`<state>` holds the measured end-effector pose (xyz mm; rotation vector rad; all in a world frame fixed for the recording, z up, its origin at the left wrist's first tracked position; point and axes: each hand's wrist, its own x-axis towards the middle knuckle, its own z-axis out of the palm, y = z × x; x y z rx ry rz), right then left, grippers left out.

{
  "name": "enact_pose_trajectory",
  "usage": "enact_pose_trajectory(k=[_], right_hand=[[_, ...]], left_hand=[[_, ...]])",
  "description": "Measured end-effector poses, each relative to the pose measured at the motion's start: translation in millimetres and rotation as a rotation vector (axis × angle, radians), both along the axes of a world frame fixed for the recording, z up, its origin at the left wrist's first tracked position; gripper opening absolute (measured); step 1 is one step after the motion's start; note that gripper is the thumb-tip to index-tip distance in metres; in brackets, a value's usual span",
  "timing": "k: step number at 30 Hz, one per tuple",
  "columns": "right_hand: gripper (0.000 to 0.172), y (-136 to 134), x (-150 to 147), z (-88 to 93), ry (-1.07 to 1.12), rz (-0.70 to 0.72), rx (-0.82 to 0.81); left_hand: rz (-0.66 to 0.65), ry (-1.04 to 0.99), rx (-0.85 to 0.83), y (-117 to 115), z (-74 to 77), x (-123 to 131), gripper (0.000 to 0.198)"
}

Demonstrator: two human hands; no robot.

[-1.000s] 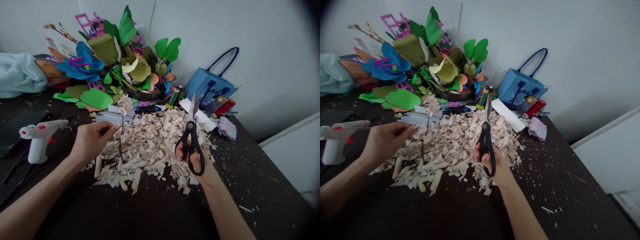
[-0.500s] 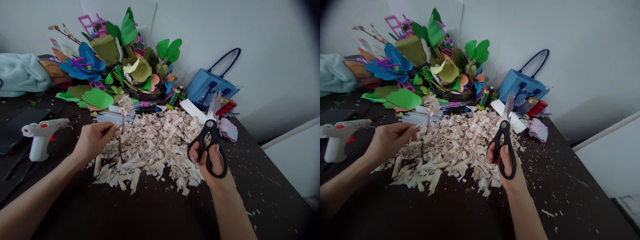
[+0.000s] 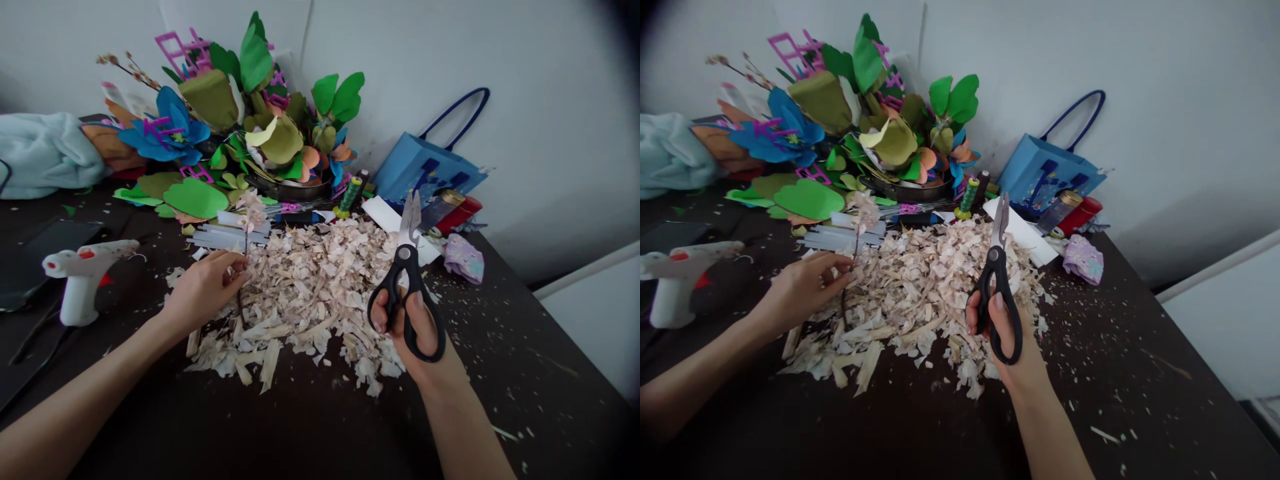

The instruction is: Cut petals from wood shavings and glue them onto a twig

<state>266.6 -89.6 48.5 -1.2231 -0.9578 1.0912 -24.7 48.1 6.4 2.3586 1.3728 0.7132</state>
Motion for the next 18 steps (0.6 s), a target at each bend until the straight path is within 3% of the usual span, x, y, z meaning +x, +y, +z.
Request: enact_pose_trajectory(k=[8, 14, 18], right_hand=[[0.041, 2.5, -1.0, -2.1, -0.002, 0.013, -0.018], [0.039, 3.0, -5.6, -2.0, 0.000, -0.001, -0.034], [0.040, 2.9, -6.6, -2.5, -0.010, -0.002, -0.060]], left_hand=[[0.062, -0.137, -0.109, 0.8, 2.3, -0.7, 0.026], [0.086, -0.510, -0.461, -0.5, 12.3, -1.2, 0.033], [0.067, -0.699, -0.585, 2.3, 10.7, -2.0, 0.028]])
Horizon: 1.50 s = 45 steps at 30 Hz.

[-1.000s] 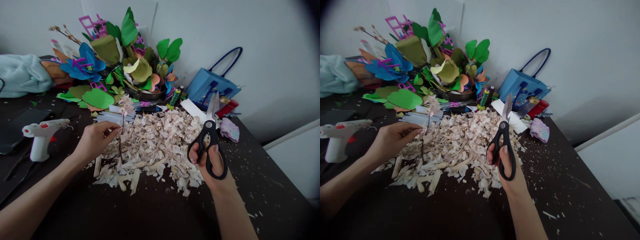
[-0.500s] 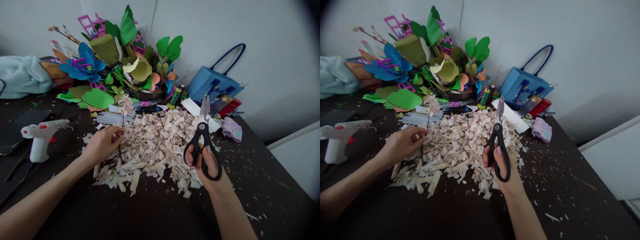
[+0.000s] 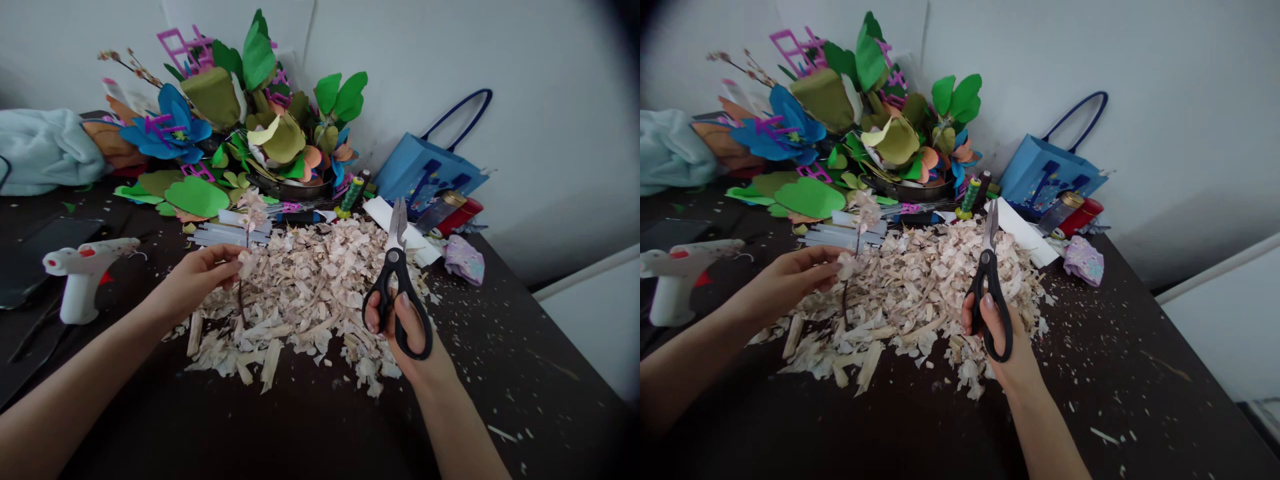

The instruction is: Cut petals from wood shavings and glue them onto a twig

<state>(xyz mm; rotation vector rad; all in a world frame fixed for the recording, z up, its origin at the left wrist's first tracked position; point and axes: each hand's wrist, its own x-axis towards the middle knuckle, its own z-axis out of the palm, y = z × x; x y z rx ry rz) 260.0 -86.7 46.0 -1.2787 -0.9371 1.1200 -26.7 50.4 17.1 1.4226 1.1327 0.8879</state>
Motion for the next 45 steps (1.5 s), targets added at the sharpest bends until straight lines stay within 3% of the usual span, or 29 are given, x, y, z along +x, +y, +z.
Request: enact_pose_trajectory(k=[7, 16, 26, 28, 32, 40, 45], right_hand=[[0.038, 0.7, 0.6, -1.2, -0.001, 0.003, 0.006], [0.035, 1.8, 1.9, -4.0, 0.023, 0.009, 0.009], [0.035, 2.2, 6.2, -10.8, 0.035, 0.034, -0.001], [0.035, 1.7, 5.5, -10.7, 0.028, 0.033, -0.008], [0.035, 1.9, 7.4, -13.4, 0.013, 0.028, -0.004], [0.035, 3.8, 4.5, -12.4, 0.036, 0.010, -0.011], [0.035, 4.3, 0.2, -11.7, 0.052, -0.018, -0.025]], left_hand=[[0.137, -0.303, -0.183, 7.6, -3.1, -2.7, 0.018], [0.263, -0.368, -0.172, 10.0, 8.3, -5.4, 0.012], [0.225, -0.390, -0.107, 3.3, 14.2, -4.3, 0.008], [0.159, -0.296, -0.051, 0.3, 14.1, -1.9, 0.008], [-0.072, 0.165, 0.115, -2.4, 8.1, -2.0, 0.023], [0.192, 0.517, 0.395, 21.1, 2.6, -33.9, 0.033], [0.163, 0.682, 0.486, 25.9, -4.1, -35.2, 0.029]])
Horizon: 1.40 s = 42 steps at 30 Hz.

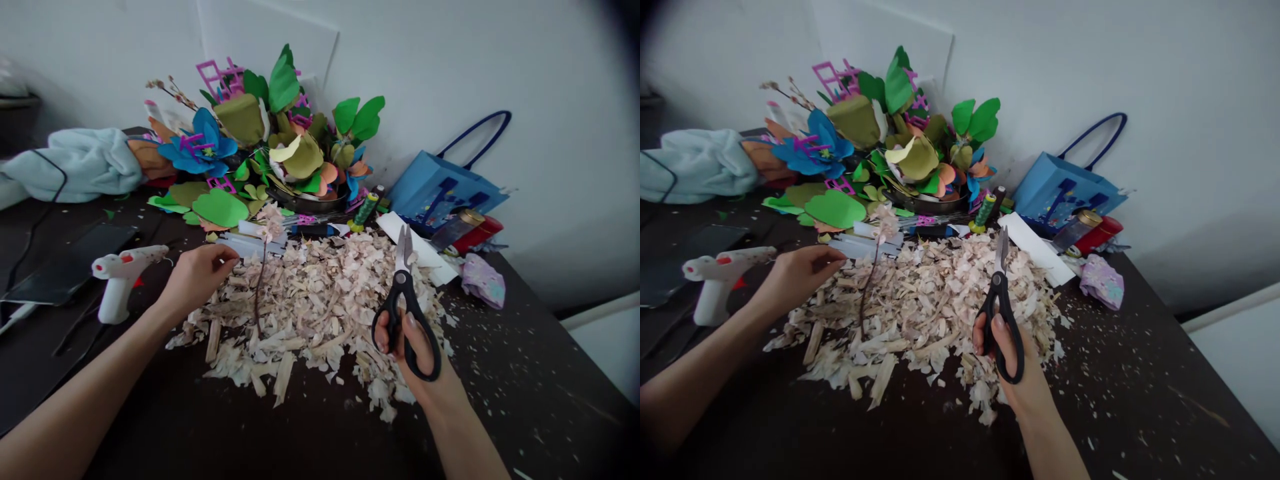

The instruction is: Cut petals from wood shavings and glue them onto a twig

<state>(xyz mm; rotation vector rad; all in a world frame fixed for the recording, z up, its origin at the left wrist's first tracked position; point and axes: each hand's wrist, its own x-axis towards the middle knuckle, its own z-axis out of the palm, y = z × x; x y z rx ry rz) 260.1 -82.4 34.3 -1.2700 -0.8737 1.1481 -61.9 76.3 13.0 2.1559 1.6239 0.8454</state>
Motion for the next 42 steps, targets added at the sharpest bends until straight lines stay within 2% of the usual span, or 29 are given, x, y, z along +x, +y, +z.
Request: enact_pose_trajectory(k=[9, 12, 17, 22, 28, 42], right_hand=[[0.035, -1.0, -0.2, 1.1, -0.019, -0.012, -0.009], [0.034, -0.6, -0.6, 1.1, -0.011, 0.006, 0.011], [0.034, -0.1, 1.0, -0.1, -0.010, 0.006, 0.002], [0.036, -0.4, 2.2, 0.5, -0.014, 0.002, -0.004], [0.039, -1.5, 2.5, 1.8, -0.037, -0.014, -0.016], [0.038, -3.4, -0.5, 7.3, -0.034, -0.008, -0.007]], left_hand=[[-0.171, 0.089, 0.146, 2.1, -12.1, 7.3, 0.029], [-0.141, 0.101, 0.141, 1.3, -12.5, 7.1, 0.029], [-0.032, 0.098, 0.038, -5.5, -6.9, 9.0, 0.028], [0.009, 0.104, 0.035, -10.9, -1.0, 12.8, 0.040], [-0.030, 0.014, 0.096, -10.0, -4.5, 13.4, 0.026], [-0.081, 0.016, 0.135, -14.8, -1.9, 17.6, 0.026]])
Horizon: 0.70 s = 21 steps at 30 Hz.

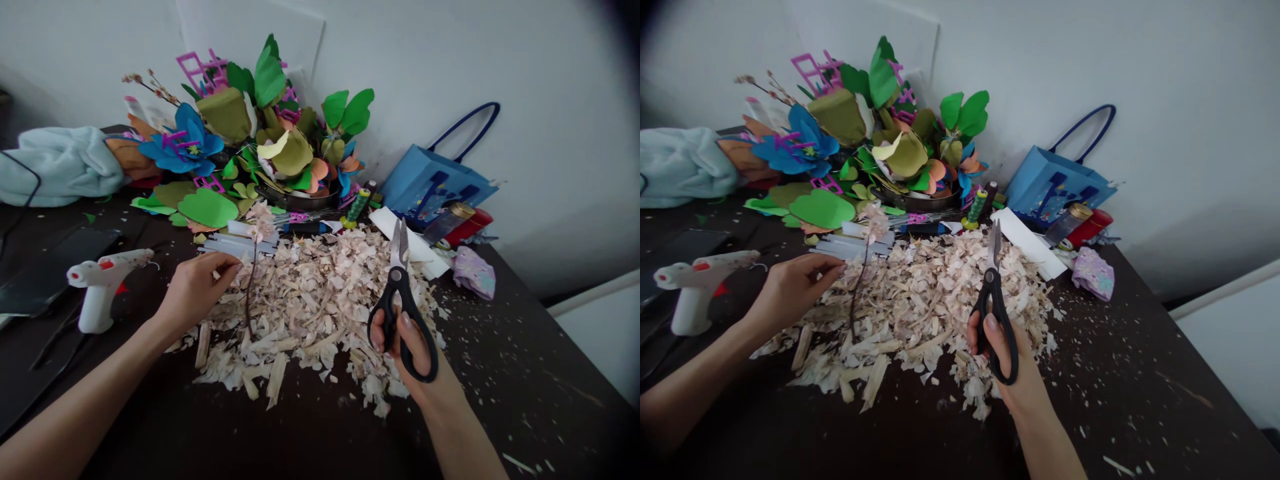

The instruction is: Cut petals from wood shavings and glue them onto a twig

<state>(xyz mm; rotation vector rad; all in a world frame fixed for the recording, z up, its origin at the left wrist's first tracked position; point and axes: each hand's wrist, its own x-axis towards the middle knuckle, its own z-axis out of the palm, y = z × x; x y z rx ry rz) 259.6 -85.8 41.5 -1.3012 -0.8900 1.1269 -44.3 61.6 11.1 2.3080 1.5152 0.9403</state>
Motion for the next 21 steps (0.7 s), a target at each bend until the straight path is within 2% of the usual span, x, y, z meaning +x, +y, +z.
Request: enact_pose_trajectory(k=[10, 21], right_hand=[[0.034, -1.5, -3.0, 4.8, -0.017, 0.014, 0.008], [0.034, -1.2, 1.5, -1.5, -0.031, 0.052, 0.007]], left_hand=[[0.012, 0.017, -0.002, -2.6, 1.6, 4.2, 0.026], [-0.042, -0.024, 0.031, -12.2, 10.4, 10.5, 0.024]])
